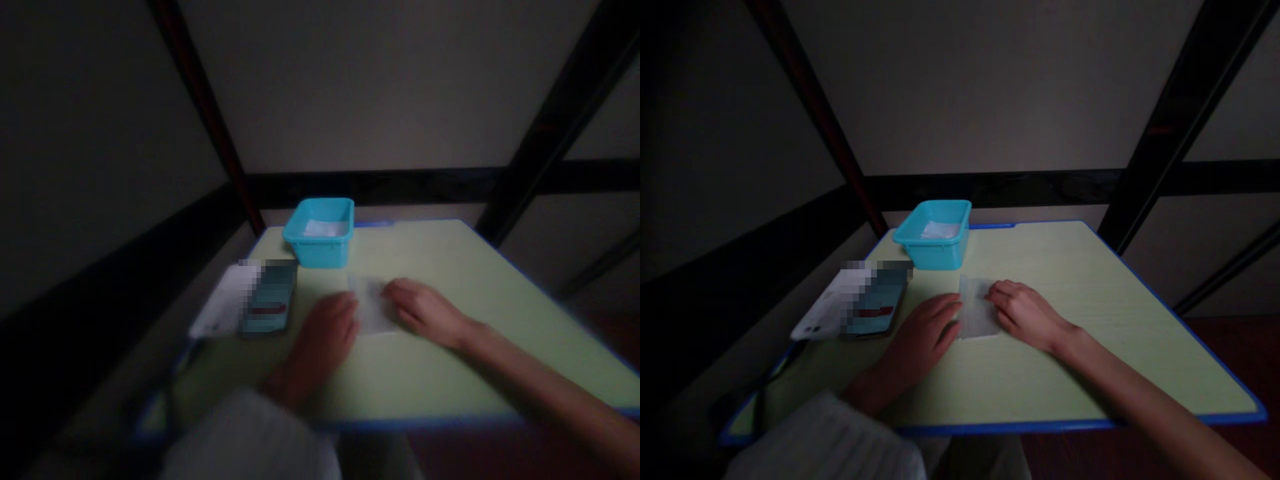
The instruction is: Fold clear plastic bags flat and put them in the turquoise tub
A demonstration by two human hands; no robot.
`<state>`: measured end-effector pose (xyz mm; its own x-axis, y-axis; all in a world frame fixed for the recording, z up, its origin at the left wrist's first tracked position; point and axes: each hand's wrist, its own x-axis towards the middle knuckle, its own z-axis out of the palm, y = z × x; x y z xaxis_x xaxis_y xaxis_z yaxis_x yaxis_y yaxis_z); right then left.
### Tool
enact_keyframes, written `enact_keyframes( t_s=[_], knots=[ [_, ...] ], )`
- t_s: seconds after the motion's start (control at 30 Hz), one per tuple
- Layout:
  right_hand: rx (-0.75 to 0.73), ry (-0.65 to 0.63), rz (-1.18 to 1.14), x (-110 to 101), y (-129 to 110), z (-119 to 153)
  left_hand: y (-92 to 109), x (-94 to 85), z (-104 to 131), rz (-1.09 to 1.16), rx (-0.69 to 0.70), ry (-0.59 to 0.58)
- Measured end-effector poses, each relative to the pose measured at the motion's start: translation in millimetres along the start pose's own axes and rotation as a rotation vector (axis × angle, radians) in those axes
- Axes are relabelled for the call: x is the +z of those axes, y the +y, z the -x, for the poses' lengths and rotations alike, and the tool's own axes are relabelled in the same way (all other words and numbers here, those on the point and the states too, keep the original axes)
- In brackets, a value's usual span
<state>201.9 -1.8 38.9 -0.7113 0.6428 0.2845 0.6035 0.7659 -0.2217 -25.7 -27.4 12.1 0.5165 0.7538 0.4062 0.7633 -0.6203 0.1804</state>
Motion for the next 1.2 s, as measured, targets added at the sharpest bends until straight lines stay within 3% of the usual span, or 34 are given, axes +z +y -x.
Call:
enact_keyframes(
  t_s=[0.17,0.33,0.5,0.9,1.2],
  knots=[
    [0.038,-0.08,0.105,15.6,9.3,-20.0,-14.4,9.1,-19.1,-0.08,0.073,-0.125],
    [0.042,-0.163,0.149,33.7,18.7,-13.5,-23.3,16.4,-17.7,-0.145,0.093,-0.203],
    [0.054,-0.172,0.128,38.9,20.6,-8.5,-27.1,17.9,-15.6,-0.163,0.103,-0.274],
    [0.071,-0.184,0.129,39.3,19.6,-4.4,-24.9,12.6,-17.1,-0.124,0.075,-0.339],
    [0.077,-0.199,0.117,37.1,21.0,-3.2,-26.7,16.5,-17.0,-0.087,0.07,-0.302]
  ],
)
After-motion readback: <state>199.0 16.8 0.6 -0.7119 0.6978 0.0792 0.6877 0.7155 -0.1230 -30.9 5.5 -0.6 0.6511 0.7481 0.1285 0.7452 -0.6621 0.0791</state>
